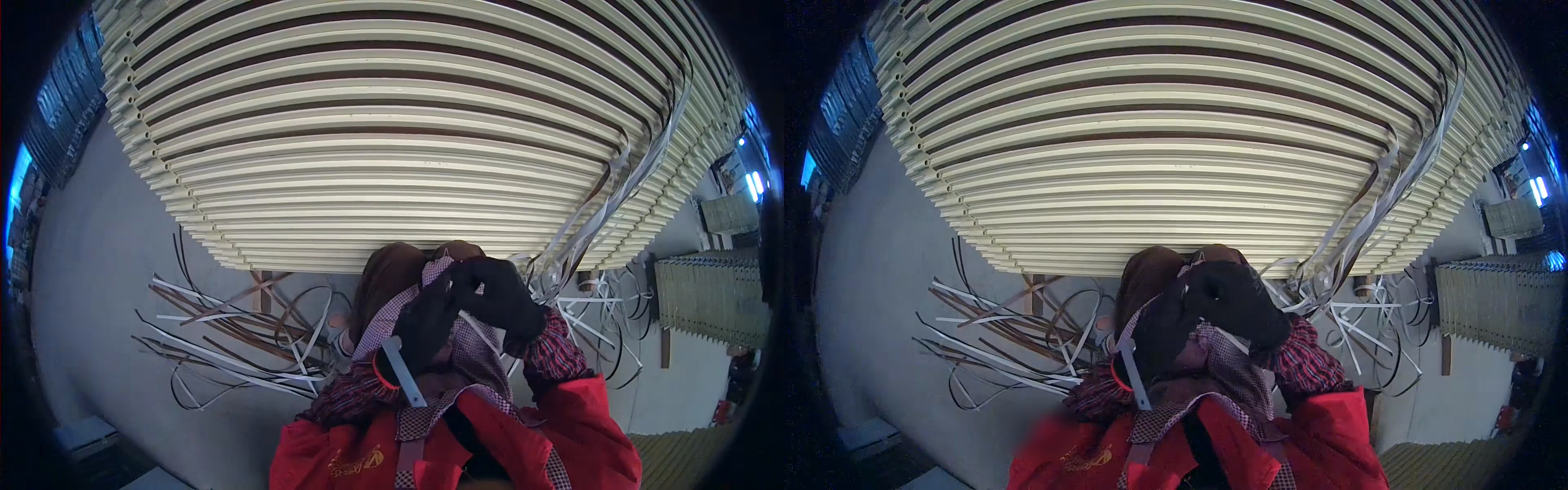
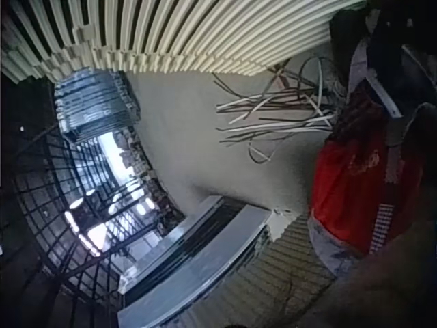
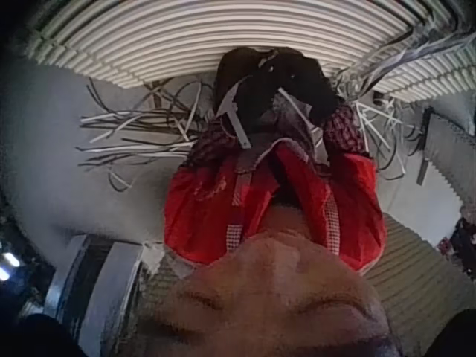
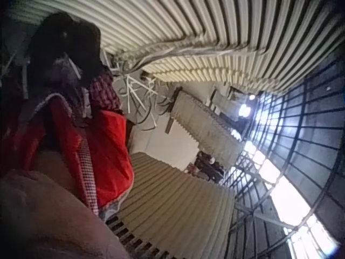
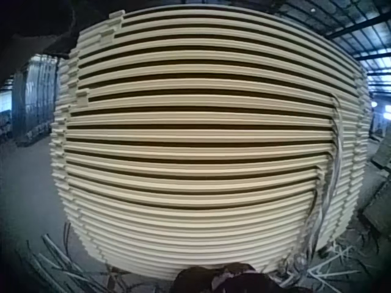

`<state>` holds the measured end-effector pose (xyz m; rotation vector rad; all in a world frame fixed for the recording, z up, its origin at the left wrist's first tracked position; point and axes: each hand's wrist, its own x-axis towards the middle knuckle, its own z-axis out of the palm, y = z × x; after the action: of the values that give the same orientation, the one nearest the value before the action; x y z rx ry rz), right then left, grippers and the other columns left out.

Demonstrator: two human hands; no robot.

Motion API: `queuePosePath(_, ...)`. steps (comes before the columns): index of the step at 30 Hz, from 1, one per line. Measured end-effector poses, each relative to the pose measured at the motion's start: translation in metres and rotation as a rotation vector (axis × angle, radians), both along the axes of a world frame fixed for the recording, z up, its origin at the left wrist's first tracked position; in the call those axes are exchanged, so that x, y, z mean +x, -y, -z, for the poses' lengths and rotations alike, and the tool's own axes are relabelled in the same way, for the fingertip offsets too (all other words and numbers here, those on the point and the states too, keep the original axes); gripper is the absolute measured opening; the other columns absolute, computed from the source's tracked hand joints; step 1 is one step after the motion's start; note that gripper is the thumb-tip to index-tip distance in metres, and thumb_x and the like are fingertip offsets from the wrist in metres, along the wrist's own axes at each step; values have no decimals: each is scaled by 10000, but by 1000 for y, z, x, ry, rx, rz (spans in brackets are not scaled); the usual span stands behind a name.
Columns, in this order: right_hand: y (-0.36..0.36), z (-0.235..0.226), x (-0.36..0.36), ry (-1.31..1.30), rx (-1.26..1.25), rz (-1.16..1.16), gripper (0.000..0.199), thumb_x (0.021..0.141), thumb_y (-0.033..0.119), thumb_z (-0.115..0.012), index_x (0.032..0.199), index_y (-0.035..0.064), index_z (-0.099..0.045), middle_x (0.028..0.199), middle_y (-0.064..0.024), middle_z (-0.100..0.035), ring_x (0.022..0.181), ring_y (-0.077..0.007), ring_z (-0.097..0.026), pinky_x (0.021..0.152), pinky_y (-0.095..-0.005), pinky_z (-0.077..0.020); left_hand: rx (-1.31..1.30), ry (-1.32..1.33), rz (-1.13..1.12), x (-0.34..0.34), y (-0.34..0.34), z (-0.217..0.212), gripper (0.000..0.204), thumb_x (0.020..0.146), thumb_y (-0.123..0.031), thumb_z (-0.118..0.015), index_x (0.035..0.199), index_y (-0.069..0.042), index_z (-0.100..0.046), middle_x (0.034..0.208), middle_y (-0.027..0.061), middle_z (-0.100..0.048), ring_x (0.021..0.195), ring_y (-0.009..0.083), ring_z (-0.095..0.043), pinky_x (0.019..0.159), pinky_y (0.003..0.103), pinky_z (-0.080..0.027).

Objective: The person peels the backing paper from adhesive strips and presses the strips into the grooves of corrugated panels by hand.

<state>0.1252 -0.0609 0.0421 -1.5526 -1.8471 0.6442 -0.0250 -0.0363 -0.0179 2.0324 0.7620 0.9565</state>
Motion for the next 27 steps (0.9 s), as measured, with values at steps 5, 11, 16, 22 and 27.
queuePosePath(5, 12, 40, 38, -214, 3, 353, 168, 754, 192, -633, 751, 24, -632, 684, -67, -622, 613, -147, -591, 580, -300, -472, -424, 103, 67, -10, -12, -29, 415, 829, -155, -612, 1206, -36, -488, 890, 124, -632, 766, 207, -631, 684, 310, -492)
queuePosePath(11, 167, 172, 296, 1316, -113, 701, 105, 725, 120, -578, 637, 96, -629, 598, -127, -606, 533, -244, -597, 463, -371, -459, 11, 198, -473, -96, -85, 9, 302, 856, -206, -596, 1105, -47, -535, 980, 105, -599, 875, 192, -597, 738, 319, -489)
queuePosePath(16, 146, 167, 288, 633, -171, 894, 293, 842, 192, -524, 1050, -13, -551, 983, -184, -597, 824, -285, -598, 769, -372, -473, -691, 1055, -356, -119, -107, 25, 327, 907, -242, -530, 1150, -26, -487, 998, 114, -585, 861, 177, -595, 722, 303, -493)
queuePosePath(22, -96, 11, -5, -278, -57, -58, 634, 813, 14, -560, 1382, 78, -288, 1206, -68, -480, 1014, -168, -502, 848, -284, -416, -719, 969, -352, -103, -129, -3, 360, 892, -248, -553, 1147, -3, -486, 978, 124, -581, 815, 172, -590, 675, 287, -510)
queuePosePath(27, -201, 15, -140, 122, 240, -351, 310, 856, 152, -547, 1154, 66, -539, 851, -106, -601, 775, -236, -604, 681, -332, -482, -505, 1059, -398, -158, -187, 20, 415, 903, -208, -537, 1236, 15, -429, 1038, 142, -587, 880, 184, -595, 752, 305, -516)
